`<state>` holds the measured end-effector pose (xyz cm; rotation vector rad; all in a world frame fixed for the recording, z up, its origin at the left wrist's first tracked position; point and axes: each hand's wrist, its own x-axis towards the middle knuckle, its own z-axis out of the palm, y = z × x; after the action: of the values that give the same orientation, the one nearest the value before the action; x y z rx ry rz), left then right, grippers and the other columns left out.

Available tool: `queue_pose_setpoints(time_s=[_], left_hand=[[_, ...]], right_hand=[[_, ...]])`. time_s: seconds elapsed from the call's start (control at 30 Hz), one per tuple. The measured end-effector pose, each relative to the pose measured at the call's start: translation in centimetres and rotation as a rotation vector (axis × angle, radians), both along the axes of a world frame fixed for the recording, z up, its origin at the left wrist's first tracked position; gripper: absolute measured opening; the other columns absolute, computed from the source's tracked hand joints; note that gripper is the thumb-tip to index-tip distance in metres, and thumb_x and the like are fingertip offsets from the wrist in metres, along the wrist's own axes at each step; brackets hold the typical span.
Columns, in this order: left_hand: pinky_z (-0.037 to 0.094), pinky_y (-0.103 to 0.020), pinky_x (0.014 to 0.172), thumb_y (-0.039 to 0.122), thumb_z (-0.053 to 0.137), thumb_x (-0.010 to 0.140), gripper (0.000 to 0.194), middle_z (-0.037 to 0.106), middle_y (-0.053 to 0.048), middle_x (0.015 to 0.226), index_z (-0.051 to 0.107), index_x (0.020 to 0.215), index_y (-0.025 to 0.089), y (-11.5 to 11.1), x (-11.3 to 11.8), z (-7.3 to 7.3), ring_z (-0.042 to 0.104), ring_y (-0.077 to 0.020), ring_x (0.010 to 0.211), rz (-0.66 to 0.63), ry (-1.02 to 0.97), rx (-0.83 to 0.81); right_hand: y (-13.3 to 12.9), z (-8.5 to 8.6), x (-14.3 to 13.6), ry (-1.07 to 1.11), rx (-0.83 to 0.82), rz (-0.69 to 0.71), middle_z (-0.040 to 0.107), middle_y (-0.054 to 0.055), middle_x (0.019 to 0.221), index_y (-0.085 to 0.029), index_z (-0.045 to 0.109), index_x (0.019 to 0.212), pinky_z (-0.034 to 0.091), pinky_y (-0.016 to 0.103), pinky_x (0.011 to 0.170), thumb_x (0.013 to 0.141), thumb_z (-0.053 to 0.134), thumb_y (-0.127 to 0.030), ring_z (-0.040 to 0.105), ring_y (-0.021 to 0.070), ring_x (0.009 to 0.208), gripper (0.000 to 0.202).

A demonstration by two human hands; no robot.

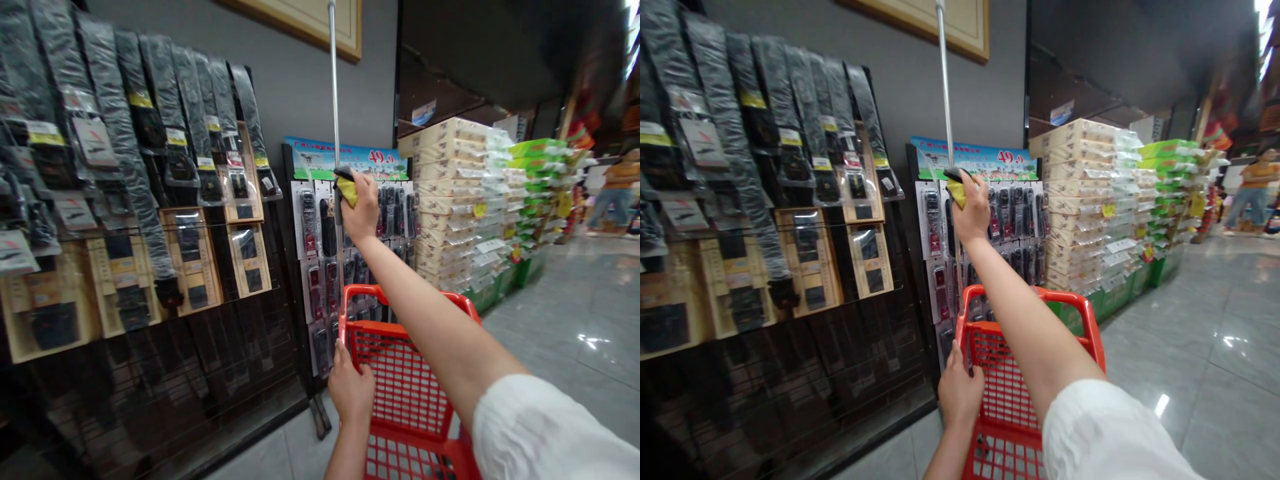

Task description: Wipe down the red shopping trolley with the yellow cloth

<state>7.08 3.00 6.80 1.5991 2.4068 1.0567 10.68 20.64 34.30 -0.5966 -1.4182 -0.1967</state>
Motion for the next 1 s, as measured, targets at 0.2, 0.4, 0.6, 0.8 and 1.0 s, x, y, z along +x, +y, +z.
queue_pose_setpoints(time_s=[0.2,0.4,0.6,0.8,1.0], left_hand=[[0.05,-0.034,0.096,0.014,0.051,0.078,0.068,0.052,-0.019,0.141,0.039,0.144,0.002,-0.1,0.0,0.2,0.062,-0.0269,0.115,0.0,-0.029,0.021],[0.05,-0.033,0.096,0.016,0.049,0.079,0.068,0.048,-0.019,0.144,0.038,0.144,0.001,-0.4,0.1,0.6,0.062,-0.0267,0.115,-0.002,-0.012,-0.015],[0.049,-0.032,0.098,0.016,0.05,0.078,0.068,0.049,-0.019,0.143,0.04,0.143,0.001,-0.2,0.2,0.3,0.062,-0.026,0.115,-0.011,-0.008,-0.011],[0.049,-0.034,0.098,0.015,0.053,0.078,0.065,0.052,-0.018,0.141,0.044,0.142,0.004,0.0,0.2,-0.1,0.061,-0.0268,0.117,-0.011,-0.032,0.041],[0.048,-0.033,0.098,0.012,0.051,0.079,0.065,0.05,-0.016,0.143,0.043,0.143,0.007,0.0,0.2,-0.1,0.061,-0.0254,0.117,-0.024,-0.05,0.042]], right_hand=[[-0.9,-0.3,-0.6,-0.254,-0.042,-0.082,0.035,0.01,0.141,-0.027,0.052,0.134,0.04,0.046,0.104,0.081,0.05,-0.012,0.044,0.0291,0.125,0.054],[-2.0,-4.4,-1.3,-0.221,-0.152,-0.097,0.043,0.009,0.128,-0.028,0.058,0.129,0.041,0.04,0.103,0.08,0.051,-0.01,0.049,0.0259,0.118,0.052],[1.7,2.9,-1.4,-0.161,-0.071,-0.06,0.048,0.011,0.131,-0.027,0.036,0.145,0.039,0.047,0.104,0.088,0.043,-0.018,0.046,0.0262,0.123,0.058],[0.6,-2.8,-1.2,-0.18,-0.038,-0.054,0.039,0.011,0.141,-0.026,0.045,0.141,0.035,0.045,0.109,0.083,0.046,-0.012,0.038,0.028,0.132,0.06],[-1.2,-13.0,-0.2,-0.377,-0.186,0.018,0.035,0.014,0.142,-0.022,0.047,0.141,0.033,0.045,0.111,0.082,0.047,-0.009,0.037,0.0284,0.132,0.061]])
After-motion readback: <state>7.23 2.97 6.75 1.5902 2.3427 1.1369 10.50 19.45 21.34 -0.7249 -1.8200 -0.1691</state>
